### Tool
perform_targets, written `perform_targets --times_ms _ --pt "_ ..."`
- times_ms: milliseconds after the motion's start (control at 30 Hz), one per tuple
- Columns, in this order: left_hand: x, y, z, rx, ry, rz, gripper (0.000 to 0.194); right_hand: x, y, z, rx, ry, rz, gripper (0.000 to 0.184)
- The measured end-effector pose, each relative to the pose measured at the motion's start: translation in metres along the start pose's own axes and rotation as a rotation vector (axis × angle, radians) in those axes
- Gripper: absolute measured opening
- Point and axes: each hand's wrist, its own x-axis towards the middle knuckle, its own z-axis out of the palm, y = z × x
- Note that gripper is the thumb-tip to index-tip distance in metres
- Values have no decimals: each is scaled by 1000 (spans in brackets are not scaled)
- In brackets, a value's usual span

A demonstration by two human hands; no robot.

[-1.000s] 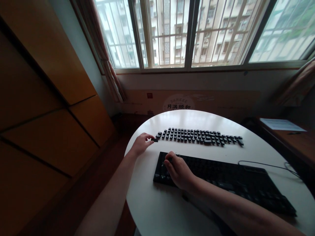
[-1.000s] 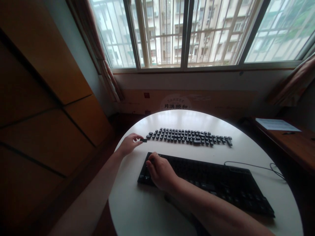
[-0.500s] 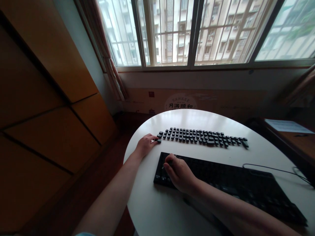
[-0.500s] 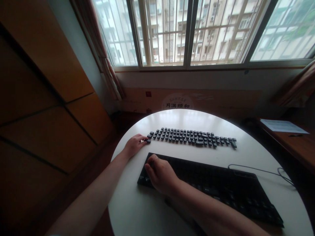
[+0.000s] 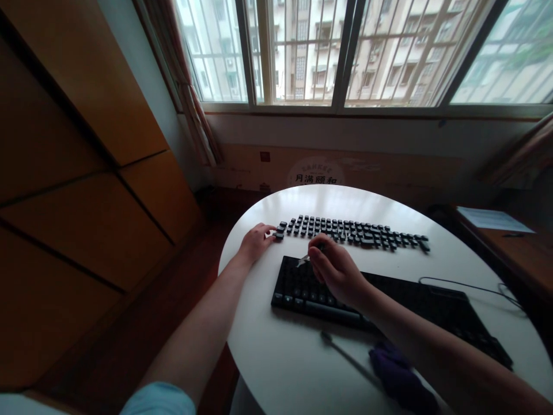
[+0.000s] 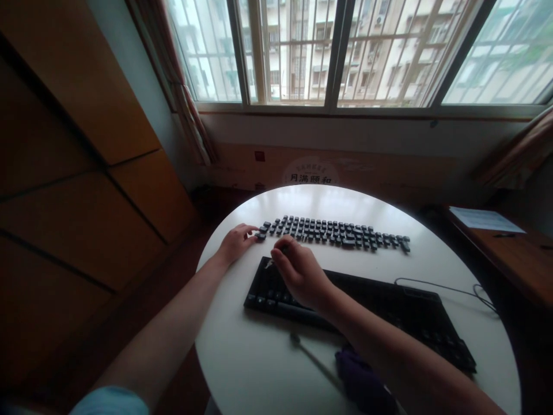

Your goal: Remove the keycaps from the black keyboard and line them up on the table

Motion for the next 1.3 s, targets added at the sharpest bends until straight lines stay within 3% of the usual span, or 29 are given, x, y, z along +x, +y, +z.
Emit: perform_targets --times_ms 100,300,600,800,900,1033,1200,1300 --pt "0 1 1 13 2 -4 23 -3 11 -2 46 -112 111 30" --pt "2 -1 6 53 14 -17 17 -20 41 13 46 -123 199 30" --pt "0 -1 5 28 90 -1 26 -24 37 14 -166 -160 116 24" --pt "-13 23 -4 -66 162 85 19 -22 28 15 -412 -277 21 17" --pt "-25 44 -9 -183 96 186 18 -25 27 17 -498 -299 -31 15" --pt "-49 69 -17 -295 -82 216 21 -30 30 18 -534 -311 -98 12" --pt "-76 88 -32 -345 -300 245 18 -31 40 15 -297 -139 -34 17" --pt "-83 95 -39 -375 -343 276 22 -32 45 14 -163 -52 13 23"
